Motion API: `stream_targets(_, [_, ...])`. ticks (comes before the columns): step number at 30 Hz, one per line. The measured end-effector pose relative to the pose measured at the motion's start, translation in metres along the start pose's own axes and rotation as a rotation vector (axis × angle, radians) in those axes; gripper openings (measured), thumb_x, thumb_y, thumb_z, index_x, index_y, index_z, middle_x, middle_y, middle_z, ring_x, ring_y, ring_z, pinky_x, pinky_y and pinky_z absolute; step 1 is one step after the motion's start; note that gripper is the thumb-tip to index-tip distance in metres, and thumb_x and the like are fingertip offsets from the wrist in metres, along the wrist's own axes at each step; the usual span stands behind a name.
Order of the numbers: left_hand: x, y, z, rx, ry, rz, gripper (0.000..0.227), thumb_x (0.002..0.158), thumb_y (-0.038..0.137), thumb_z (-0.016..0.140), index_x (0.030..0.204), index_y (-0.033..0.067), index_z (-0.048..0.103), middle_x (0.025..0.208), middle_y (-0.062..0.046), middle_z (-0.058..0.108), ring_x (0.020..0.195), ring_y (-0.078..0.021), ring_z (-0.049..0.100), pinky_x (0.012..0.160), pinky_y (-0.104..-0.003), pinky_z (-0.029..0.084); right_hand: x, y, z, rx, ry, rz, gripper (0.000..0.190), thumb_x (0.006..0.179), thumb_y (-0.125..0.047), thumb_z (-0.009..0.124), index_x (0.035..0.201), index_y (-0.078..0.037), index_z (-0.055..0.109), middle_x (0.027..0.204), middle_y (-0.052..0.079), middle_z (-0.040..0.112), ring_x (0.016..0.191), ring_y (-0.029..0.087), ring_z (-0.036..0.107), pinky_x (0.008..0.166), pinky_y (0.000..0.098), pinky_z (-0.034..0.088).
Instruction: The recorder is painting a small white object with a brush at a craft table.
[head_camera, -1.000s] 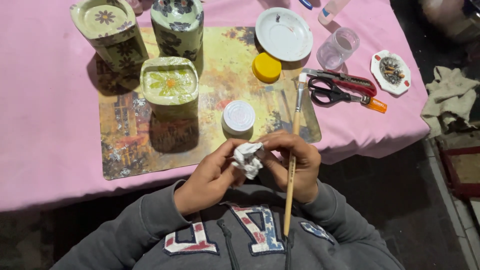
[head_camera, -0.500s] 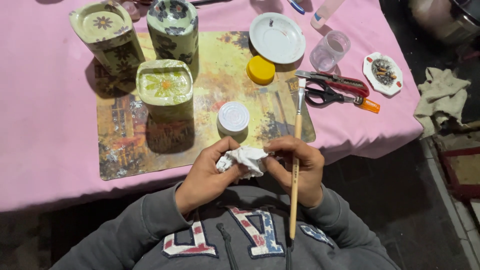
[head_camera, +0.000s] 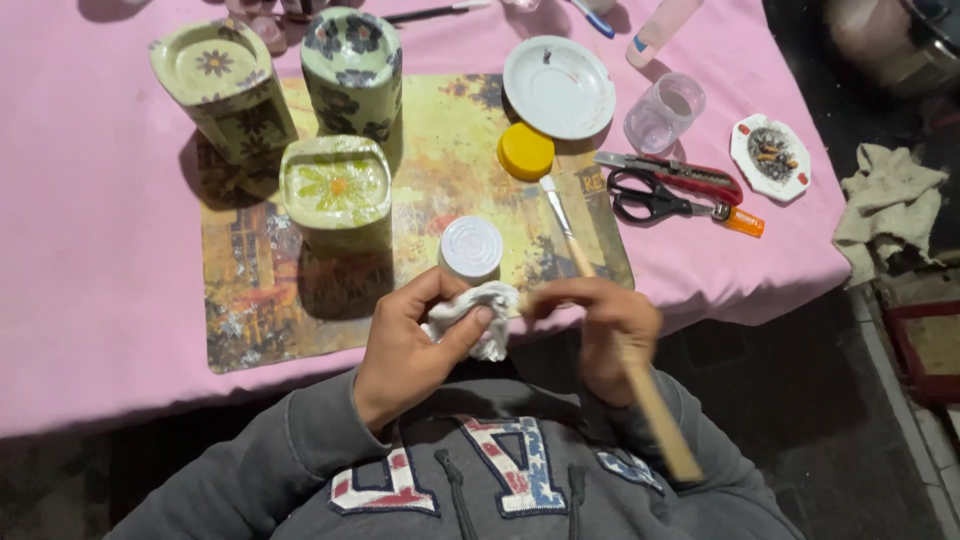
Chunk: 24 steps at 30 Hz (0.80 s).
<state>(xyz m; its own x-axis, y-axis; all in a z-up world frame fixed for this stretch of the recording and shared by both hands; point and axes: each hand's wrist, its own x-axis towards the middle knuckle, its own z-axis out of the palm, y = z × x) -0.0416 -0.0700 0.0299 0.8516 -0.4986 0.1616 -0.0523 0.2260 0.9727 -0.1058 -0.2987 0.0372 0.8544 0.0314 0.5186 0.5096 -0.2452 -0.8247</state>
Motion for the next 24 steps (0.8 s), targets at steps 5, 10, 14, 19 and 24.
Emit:
stream_targets(5, [0.021, -0.001, 0.004, -0.245, -0.013, -0.1, 0.013, 0.1, -0.001, 0.066, 0.11, 0.0003, 0.058, 0.098, -0.007, 0.069, 0.084, -0.0118, 0.067, 0.074, -0.031, 0.059, 0.016, -0.029, -0.018, 0.573, 0.259, 0.072, 0.049, 0.1, -0.04, 0.061, 0.122, 0.004, 0.063, 0.112, 0.02, 0.069, 0.082, 0.023, 0.069, 0.07, 0.0312, 0.057])
stream_targets(10, [0.041, 0.017, 0.006, -0.414, -0.13, -0.17, 0.036, 0.095, -0.007, 0.051, 0.13, 0.0002, 0.049, 0.114, -0.008, 0.063, 0.098, -0.0138, 0.068, 0.083, -0.036, 0.066, 0.018, -0.009, -0.031, 0.463, 0.176, 0.001, 0.026, 0.105, -0.016, 0.069, 0.114, 0.006, 0.06, 0.09, 0.018, 0.062, 0.071, 0.018, 0.058, 0.06, 0.0285, 0.047])
stream_targets(14, [0.059, 0.034, 0.008, -0.385, -0.133, -0.291, 0.054, 0.092, -0.007, 0.055, 0.143, 0.0098, 0.047, 0.113, -0.008, 0.059, 0.095, -0.012, 0.061, 0.074, -0.033, 0.062, 0.036, -0.004, -0.028, 0.611, 0.224, 0.041, 0.022, 0.11, -0.017, 0.063, 0.112, 0.004, 0.057, 0.079, 0.012, 0.057, 0.066, 0.015, 0.049, 0.06, 0.0274, 0.042])
stream_targets(19, [0.075, 0.037, 0.015, -0.486, -0.138, -0.456, 0.038, 0.095, 0.006, 0.056, 0.132, 0.0096, 0.053, 0.114, -0.001, 0.062, 0.092, -0.0134, 0.07, 0.068, -0.035, 0.064, 0.057, 0.001, -0.032, 0.667, 0.289, 0.188, 0.019, 0.109, -0.018, 0.057, 0.105, 0.001, 0.053, 0.068, 0.007, 0.055, 0.05, 0.011, 0.043, 0.048, 0.0247, 0.038])
stream_targets(24, [0.086, 0.022, 0.02, -0.487, -0.092, -0.565, 0.024, 0.097, 0.015, 0.06, 0.118, 0.0033, 0.057, 0.096, -0.002, 0.067, 0.077, -0.0119, 0.069, 0.064, -0.036, 0.065, 0.074, 0.01, -0.04, 0.823, 0.293, 0.148, 0.021, 0.112, -0.021, 0.053, 0.104, -0.002, 0.053, 0.069, 0.006, 0.055, 0.051, 0.011, 0.042, 0.05, 0.0265, 0.035])
